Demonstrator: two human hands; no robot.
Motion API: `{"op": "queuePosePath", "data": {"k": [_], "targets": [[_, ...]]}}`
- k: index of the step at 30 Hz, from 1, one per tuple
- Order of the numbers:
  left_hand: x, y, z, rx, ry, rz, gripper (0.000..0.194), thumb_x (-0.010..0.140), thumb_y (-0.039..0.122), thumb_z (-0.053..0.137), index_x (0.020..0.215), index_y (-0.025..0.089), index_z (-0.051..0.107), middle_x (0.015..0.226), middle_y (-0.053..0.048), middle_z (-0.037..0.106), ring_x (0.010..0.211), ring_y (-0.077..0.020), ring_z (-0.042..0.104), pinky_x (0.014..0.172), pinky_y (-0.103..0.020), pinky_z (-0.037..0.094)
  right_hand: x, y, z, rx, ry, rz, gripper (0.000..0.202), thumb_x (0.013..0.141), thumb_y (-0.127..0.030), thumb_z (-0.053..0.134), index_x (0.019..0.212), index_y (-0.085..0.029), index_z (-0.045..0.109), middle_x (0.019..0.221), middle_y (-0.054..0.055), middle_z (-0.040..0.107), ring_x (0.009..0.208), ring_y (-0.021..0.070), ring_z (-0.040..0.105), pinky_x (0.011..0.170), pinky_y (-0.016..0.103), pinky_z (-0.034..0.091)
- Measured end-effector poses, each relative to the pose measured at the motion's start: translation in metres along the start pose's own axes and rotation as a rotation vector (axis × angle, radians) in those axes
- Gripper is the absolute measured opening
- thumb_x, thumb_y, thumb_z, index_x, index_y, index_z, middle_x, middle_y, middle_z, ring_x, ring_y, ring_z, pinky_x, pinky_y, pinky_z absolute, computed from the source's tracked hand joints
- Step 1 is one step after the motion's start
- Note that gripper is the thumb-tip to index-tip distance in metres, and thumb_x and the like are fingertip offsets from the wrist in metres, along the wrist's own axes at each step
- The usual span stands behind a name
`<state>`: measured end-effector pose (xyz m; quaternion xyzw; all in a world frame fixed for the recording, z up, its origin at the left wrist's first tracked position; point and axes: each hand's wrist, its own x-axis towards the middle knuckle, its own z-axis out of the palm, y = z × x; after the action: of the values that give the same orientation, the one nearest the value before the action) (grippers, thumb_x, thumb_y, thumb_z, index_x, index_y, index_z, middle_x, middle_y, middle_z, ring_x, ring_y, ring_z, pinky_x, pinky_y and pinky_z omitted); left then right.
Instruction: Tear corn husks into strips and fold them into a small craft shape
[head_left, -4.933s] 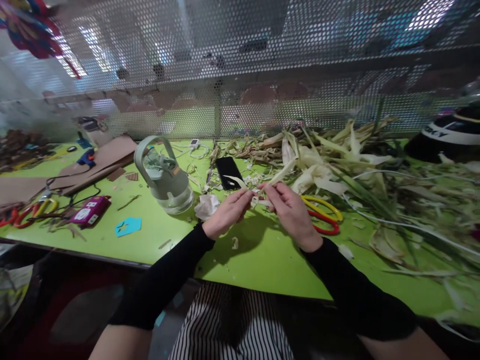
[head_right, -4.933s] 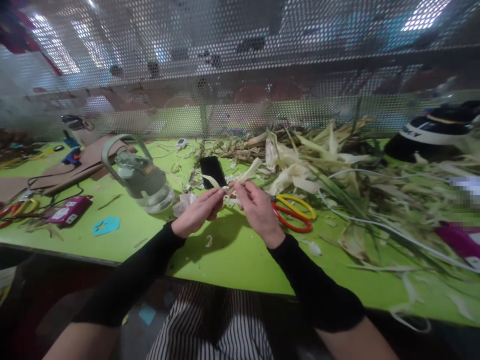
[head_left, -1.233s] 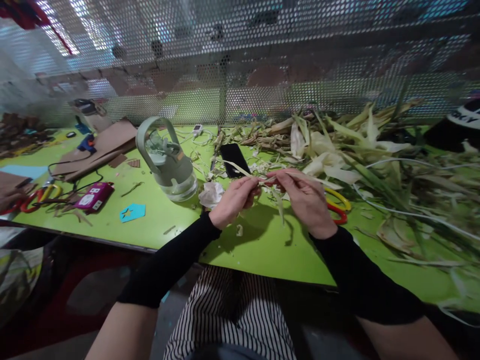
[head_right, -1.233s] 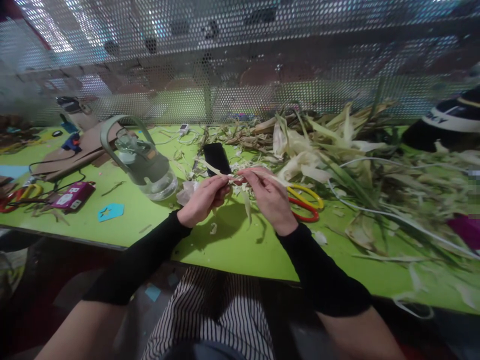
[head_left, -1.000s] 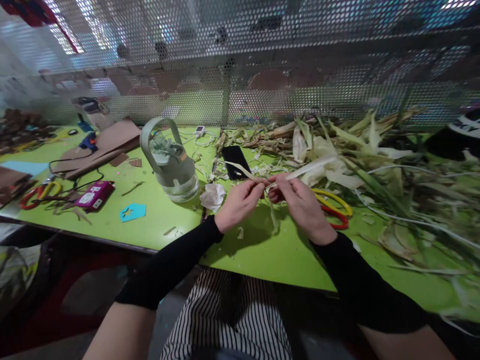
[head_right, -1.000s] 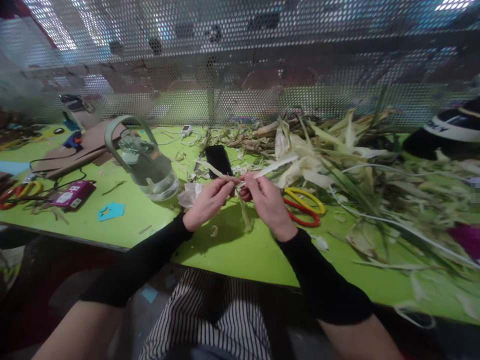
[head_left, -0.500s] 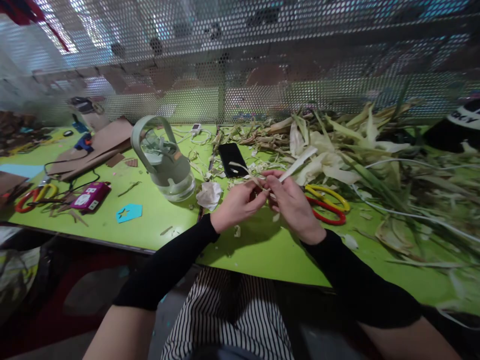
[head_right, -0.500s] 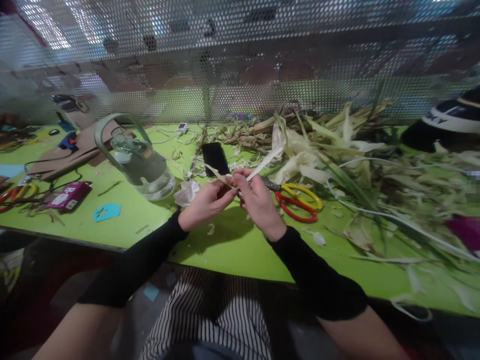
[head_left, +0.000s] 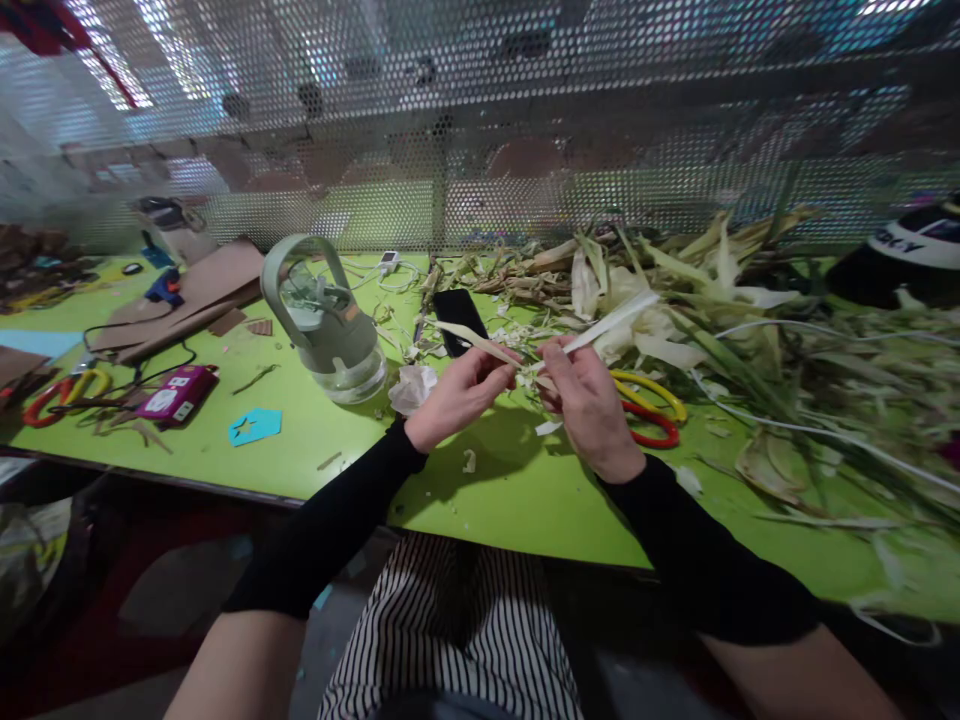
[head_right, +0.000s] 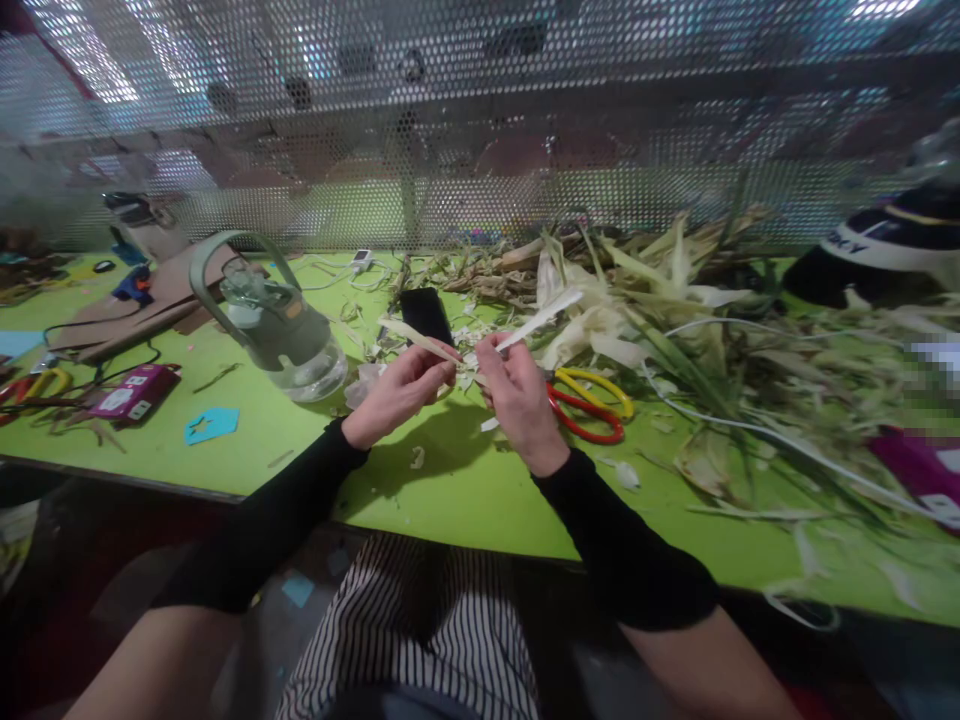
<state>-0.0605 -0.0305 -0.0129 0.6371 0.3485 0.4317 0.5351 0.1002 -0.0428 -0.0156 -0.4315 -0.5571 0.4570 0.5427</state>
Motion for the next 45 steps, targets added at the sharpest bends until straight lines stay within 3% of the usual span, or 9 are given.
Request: {"op": "queuePosePath", "data": {"k": [4, 8, 13, 21, 27, 34, 38, 42, 45], "targets": [[0.0, -0.005, 0.002, -0.001, 0.046, 0.004, 0.013, 0.098, 0.028, 0.054, 0.099, 0.015, 0.056, 0.075, 0.002, 0.061, 0.053, -0.0047, 0.046, 0.051, -0.019, 0.04, 0.001, -0.005, -0.002, -0.118, -0.045, -0.028, 0.037, 0.082, -0.054, 0.076, 0.092, -0.024, 0.056, 0.064, -0.006, 0.05, 0.051, 0.0099, 0.041, 0.046, 0.026, 0.033], [-0.002, -0.005, 0.001, 0.092, 0.102, 0.068, 0.011, 0.097, 0.027, 0.056, 0.097, 0.016, 0.057, 0.076, 0.001, 0.06, 0.065, -0.0075, 0.055, 0.061, -0.02, 0.045, 0.0, -0.005, -0.003, -0.23, -0.071, -0.085, 0.03, 0.077, -0.039, 0.08, 0.095, -0.022, 0.064, 0.082, 0.001, 0.066, 0.074, 0.0168, 0.062, 0.069, 0.032, 0.052], [-0.004, 0.002, -0.002, 0.273, 0.166, 0.164, 0.013, 0.096, 0.027, 0.058, 0.09, 0.016, 0.059, 0.081, -0.001, 0.061, 0.071, -0.0097, 0.054, 0.064, -0.022, 0.042, 0.0, -0.001, -0.005, -0.313, -0.069, -0.165, 0.019, 0.083, -0.034, 0.072, 0.097, -0.022, 0.067, 0.095, 0.004, 0.072, 0.088, 0.0217, 0.067, 0.084, 0.039, 0.054], [-0.007, 0.005, -0.003, 0.279, 0.158, 0.162, 0.024, 0.098, 0.037, 0.059, 0.087, 0.016, 0.061, 0.084, -0.002, 0.059, 0.071, -0.0104, 0.052, 0.063, -0.024, 0.039, -0.004, -0.012, -0.003, -0.345, -0.062, -0.136, 0.016, 0.084, -0.034, 0.071, 0.094, -0.022, 0.066, 0.065, -0.004, 0.052, 0.058, 0.0131, 0.046, 0.054, 0.028, 0.037], [-0.004, 0.009, -0.008, 0.23, 0.182, 0.137, 0.018, 0.096, 0.027, 0.061, 0.083, 0.016, 0.054, 0.078, 0.001, 0.053, 0.073, -0.0105, 0.05, 0.065, -0.024, 0.037, -0.007, -0.016, 0.001, -0.258, -0.078, -0.071, 0.016, 0.087, -0.034, 0.07, 0.09, -0.021, 0.061, 0.059, -0.008, 0.041, 0.051, 0.0094, 0.035, 0.05, 0.027, 0.028], [0.003, -0.001, -0.006, -0.089, 0.044, 0.046, 0.016, 0.098, 0.031, 0.055, 0.093, 0.017, 0.052, 0.085, 0.0, 0.059, 0.08, -0.0108, 0.058, 0.078, -0.026, 0.046, -0.002, -0.006, -0.001, -0.077, -0.05, -0.007, 0.024, 0.092, -0.046, 0.066, 0.094, -0.022, 0.063, 0.064, -0.004, 0.051, 0.053, 0.0104, 0.04, 0.047, 0.026, 0.027], [0.003, -0.004, -0.004, -0.177, -0.051, 0.018, 0.017, 0.091, 0.026, 0.065, 0.098, 0.016, 0.054, 0.093, -0.003, 0.064, 0.088, -0.0132, 0.062, 0.086, -0.03, 0.048, 0.001, -0.002, -0.003, -0.034, -0.041, -0.008, 0.023, 0.091, -0.046, 0.067, 0.095, -0.024, 0.06, 0.065, -0.003, 0.054, 0.055, 0.0112, 0.045, 0.047, 0.025, 0.029], [0.001, 0.001, -0.004, -0.191, -0.06, -0.045, 0.017, 0.087, 0.016, 0.066, 0.1, 0.015, 0.055, 0.089, -0.001, 0.064, 0.078, -0.0094, 0.059, 0.079, -0.026, 0.047, 0.001, -0.004, -0.002, -0.105, -0.09, -0.061, 0.022, 0.092, -0.044, 0.067, 0.095, -0.023, 0.059, 0.064, -0.004, 0.054, 0.056, 0.011, 0.047, 0.05, 0.025, 0.037], [0.0, 0.004, -0.005, -0.198, -0.089, -0.083, 0.016, 0.09, 0.02, 0.065, 0.1, 0.015, 0.055, 0.084, -0.001, 0.065, 0.071, -0.0089, 0.059, 0.073, -0.027, 0.047, 0.001, -0.005, -0.002, -0.174, -0.093, -0.104, 0.024, 0.091, -0.045, 0.068, 0.094, -0.022, 0.06, 0.068, -0.003, 0.056, 0.058, 0.0117, 0.052, 0.054, 0.026, 0.043]]}}
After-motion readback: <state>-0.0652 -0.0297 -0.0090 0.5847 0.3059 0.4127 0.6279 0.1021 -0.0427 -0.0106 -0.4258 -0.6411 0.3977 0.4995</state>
